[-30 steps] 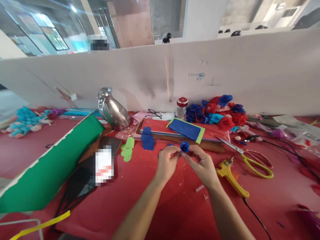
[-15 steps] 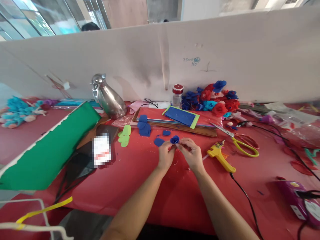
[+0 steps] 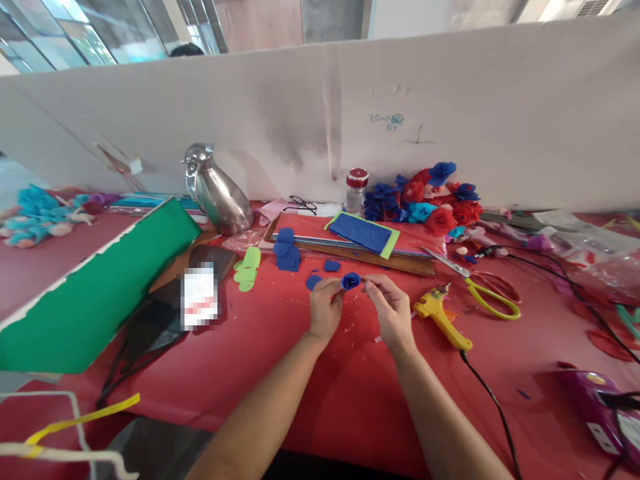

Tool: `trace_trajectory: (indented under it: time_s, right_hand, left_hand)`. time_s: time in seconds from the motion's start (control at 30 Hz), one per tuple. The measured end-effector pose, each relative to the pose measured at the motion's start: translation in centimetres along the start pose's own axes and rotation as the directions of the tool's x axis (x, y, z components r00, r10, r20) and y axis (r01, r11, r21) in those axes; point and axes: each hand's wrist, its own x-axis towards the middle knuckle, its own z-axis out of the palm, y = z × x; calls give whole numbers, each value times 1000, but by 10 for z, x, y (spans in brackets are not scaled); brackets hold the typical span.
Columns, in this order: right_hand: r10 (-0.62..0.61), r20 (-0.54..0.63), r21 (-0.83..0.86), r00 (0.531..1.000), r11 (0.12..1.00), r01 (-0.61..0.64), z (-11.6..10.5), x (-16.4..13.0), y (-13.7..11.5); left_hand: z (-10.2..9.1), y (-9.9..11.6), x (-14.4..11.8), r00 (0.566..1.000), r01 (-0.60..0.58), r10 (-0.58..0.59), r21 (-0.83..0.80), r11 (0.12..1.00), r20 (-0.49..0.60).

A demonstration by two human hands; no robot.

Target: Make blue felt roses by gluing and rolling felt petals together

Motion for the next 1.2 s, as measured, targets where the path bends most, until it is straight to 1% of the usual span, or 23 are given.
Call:
trace_trajectory:
  time_s: [0.1, 0.23, 0.5, 0.73, 0.83, 0.97, 1.07, 1.2]
  right_hand:
    - [53, -10, 40, 999, 998, -53, 0, -2, -7]
    - [99, 3, 53, 995, 994, -99, 3, -3, -9]
    - [140, -44, 59, 989, 989, -137, 4, 0, -3]
    - [149, -54, 70, 987, 987, -145, 3, 1, -4]
    - [152, -53, 78, 987, 986, -148, 2, 2, -5]
    - [178, -49, 85, 983, 981, -174, 2, 2, -3]
    - [230, -50, 144, 972, 965, -221, 2, 2, -1]
    - [321, -7, 282, 947, 909, -306, 3, 3, 0]
  left_hand:
    - [-2, 1, 1, 1000, 14, -15, 28, 1000, 17]
    - [-2, 1, 2, 999, 24, -25, 40, 999, 36]
    - [-1, 0, 2, 998, 16, -19, 62, 998, 52]
    - [-4, 6, 4, 996, 21, -28, 88, 996, 85]
    - [-4, 5, 3, 996, 14, -24, 109, 994, 86]
    - [-2, 2, 2, 996, 17, -25, 98, 995, 81]
    - [-1, 0, 2, 997, 20, -28, 105, 994, 75]
    - [-1, 1, 4, 996, 18, -26, 93, 996, 87]
